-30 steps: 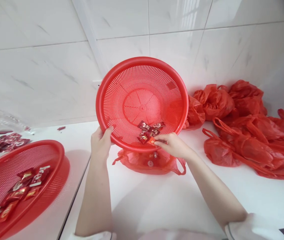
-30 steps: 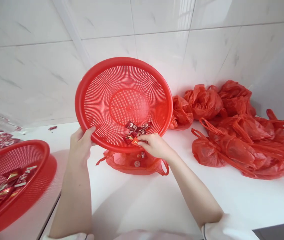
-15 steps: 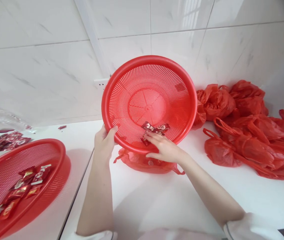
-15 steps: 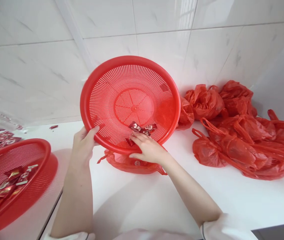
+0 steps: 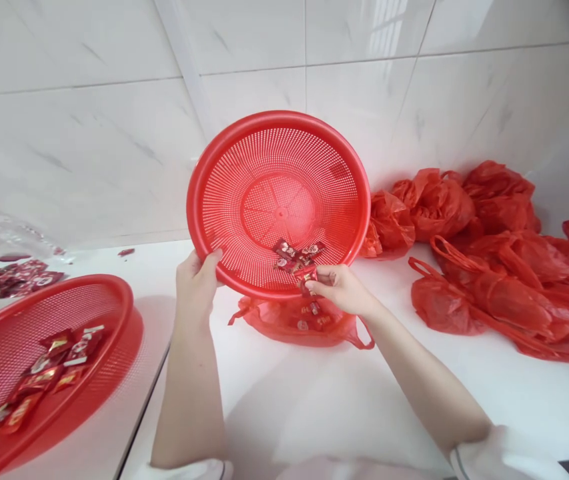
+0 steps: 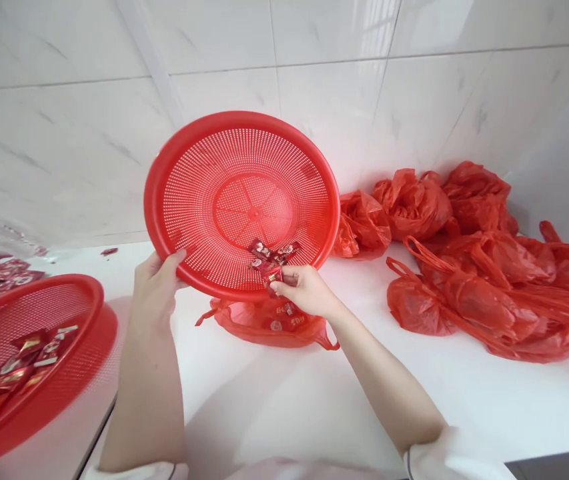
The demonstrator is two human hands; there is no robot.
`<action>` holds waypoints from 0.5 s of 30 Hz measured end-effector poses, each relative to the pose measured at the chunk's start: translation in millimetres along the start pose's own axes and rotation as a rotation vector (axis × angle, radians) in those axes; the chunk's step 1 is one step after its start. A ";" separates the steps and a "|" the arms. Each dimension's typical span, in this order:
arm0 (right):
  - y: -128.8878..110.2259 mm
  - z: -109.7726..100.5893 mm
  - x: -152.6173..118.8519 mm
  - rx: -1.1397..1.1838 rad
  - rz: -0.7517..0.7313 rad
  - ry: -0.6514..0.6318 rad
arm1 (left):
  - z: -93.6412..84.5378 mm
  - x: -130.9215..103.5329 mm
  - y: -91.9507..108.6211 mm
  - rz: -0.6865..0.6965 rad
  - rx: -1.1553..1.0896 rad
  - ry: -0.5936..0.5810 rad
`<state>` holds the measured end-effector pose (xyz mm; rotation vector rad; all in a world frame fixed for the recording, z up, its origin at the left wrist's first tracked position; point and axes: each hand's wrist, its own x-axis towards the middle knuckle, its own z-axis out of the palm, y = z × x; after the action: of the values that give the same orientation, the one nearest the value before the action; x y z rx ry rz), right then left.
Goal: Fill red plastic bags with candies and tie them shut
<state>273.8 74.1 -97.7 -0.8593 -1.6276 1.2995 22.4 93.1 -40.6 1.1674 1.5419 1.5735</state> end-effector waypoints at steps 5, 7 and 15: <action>1.4 -3.5 -0.6 -0.032 0.045 -0.114 | -1.6 0.9 1.6 -0.009 0.003 0.025; -0.7 -3.8 -1.4 -0.135 0.038 -0.166 | -1.7 1.3 1.5 -0.018 0.002 0.030; 3.2 2.7 0.9 -0.622 -0.237 0.081 | 8.1 -1.4 -7.1 -0.003 -0.029 -0.030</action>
<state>270.9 74.6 -100.9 -1.0210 -2.0305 0.5828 29.3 96.0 -48.4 1.1675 1.4962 1.5639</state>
